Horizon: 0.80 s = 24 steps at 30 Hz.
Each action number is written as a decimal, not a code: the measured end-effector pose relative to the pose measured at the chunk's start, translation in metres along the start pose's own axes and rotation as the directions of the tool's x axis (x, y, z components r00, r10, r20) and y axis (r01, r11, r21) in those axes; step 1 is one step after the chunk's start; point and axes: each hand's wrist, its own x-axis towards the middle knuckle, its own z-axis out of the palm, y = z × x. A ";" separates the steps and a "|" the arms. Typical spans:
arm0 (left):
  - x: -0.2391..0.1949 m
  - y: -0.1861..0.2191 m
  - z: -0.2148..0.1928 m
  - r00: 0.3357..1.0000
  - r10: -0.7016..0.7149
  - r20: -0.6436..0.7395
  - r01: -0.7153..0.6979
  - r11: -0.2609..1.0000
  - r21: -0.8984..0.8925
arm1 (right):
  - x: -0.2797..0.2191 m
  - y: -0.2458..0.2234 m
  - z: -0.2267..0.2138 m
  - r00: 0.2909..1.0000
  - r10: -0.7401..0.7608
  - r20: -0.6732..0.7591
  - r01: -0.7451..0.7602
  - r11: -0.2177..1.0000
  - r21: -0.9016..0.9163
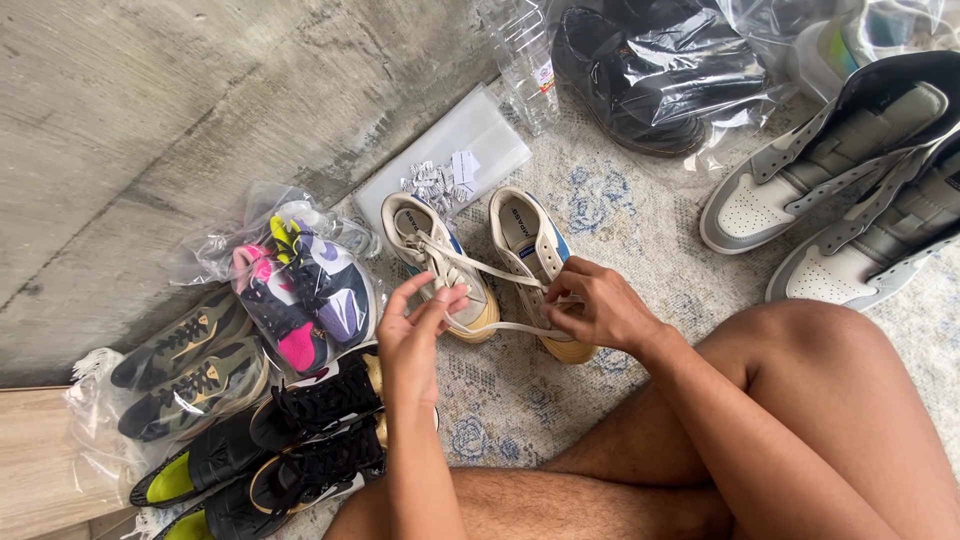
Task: The person sits on a rug and laces a pair of beige sneakers. They thread the laces through the eyelets, pull them tight, and tie a knot.
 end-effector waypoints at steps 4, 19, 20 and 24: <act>-0.007 0.010 -0.012 0.998 -0.016 0.053 0.025 0.986 -0.165 | -0.005 -0.058 -0.021 0.988 -0.075 0.133 0.080 0.996 -0.029; -0.039 -0.006 0.025 0.967 -0.002 0.255 0.064 0.970 -0.235 | -0.029 -0.089 0.027 0.992 0.022 -0.125 0.041 0.874 0.483; -0.040 -0.007 0.028 0.965 0.039 0.258 0.023 0.972 -0.233 | -0.026 -0.090 0.025 0.988 0.061 -0.144 0.016 0.877 0.480; -0.052 -0.003 0.034 0.961 0.104 0.258 -0.046 0.975 -0.219 | -0.020 -0.111 0.014 0.986 0.029 -0.165 0.049 0.891 0.451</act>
